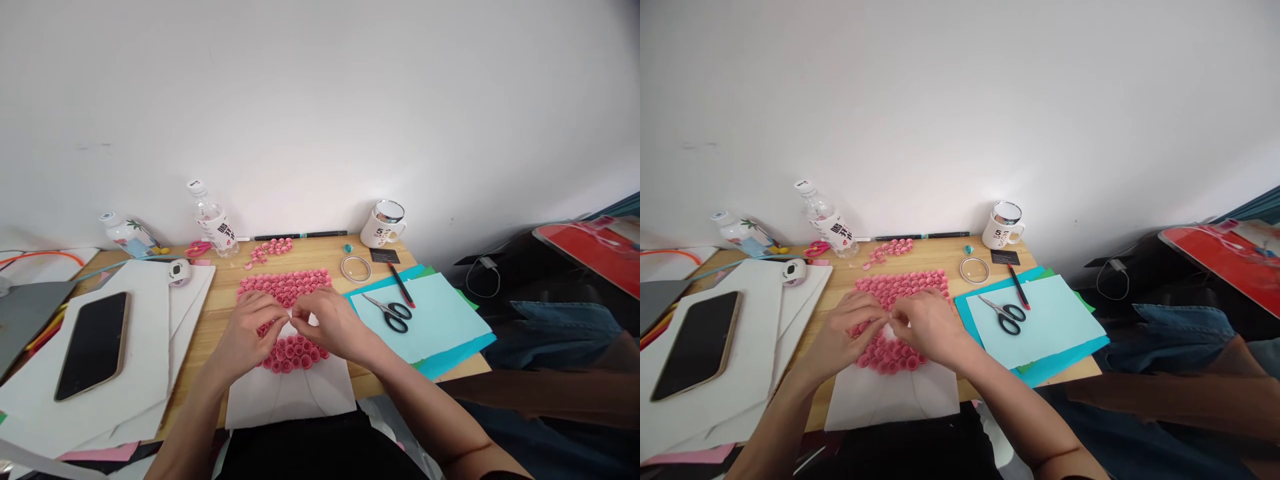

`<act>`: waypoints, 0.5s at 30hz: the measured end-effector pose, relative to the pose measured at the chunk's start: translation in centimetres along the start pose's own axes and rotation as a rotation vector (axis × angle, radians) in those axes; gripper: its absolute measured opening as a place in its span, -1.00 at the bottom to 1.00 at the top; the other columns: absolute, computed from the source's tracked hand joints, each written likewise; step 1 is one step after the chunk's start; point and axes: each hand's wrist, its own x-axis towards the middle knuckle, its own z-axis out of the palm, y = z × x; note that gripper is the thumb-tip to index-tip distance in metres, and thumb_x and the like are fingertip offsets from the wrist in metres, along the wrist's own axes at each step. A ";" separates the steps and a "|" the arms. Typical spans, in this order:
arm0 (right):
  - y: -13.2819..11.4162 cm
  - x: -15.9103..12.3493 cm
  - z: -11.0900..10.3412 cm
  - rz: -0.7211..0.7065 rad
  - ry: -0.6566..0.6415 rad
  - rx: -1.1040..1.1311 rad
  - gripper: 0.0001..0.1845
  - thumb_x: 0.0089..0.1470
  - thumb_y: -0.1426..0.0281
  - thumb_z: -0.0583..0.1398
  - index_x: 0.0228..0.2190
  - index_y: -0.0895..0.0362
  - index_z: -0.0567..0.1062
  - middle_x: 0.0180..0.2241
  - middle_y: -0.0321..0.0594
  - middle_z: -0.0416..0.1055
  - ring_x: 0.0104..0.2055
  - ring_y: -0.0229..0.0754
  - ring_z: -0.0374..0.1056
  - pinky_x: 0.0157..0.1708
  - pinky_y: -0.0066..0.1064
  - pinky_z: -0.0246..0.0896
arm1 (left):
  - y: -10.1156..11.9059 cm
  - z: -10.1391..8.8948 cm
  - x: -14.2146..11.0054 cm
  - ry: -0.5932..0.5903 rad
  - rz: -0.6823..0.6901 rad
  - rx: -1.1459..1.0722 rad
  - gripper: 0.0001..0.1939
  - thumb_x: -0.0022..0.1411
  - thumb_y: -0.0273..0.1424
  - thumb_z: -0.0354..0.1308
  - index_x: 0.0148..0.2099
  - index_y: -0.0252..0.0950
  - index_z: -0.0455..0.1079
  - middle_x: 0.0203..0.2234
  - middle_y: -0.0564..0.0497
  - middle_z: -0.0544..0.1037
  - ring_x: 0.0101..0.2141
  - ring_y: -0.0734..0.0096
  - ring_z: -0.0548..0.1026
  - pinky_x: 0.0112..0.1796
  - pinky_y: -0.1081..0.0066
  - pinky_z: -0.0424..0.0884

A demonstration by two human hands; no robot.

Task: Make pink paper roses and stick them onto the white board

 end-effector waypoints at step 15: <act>2.5 0.9 0.0 0.225 -0.182 0.842 -0.68 -0.13 0.18 0.26 -0.62 0.17 0.40 -0.63 -0.41 0.19 -0.58 -0.39 0.03 -0.56 -0.48 -0.08 | 1.7 1.2 0.0 0.406 -0.153 -0.147 -0.86 0.12 -0.39 0.11 -0.45 -0.22 0.45 -0.52 0.03 0.50 -0.43 0.39 0.42 -0.24 0.28 0.34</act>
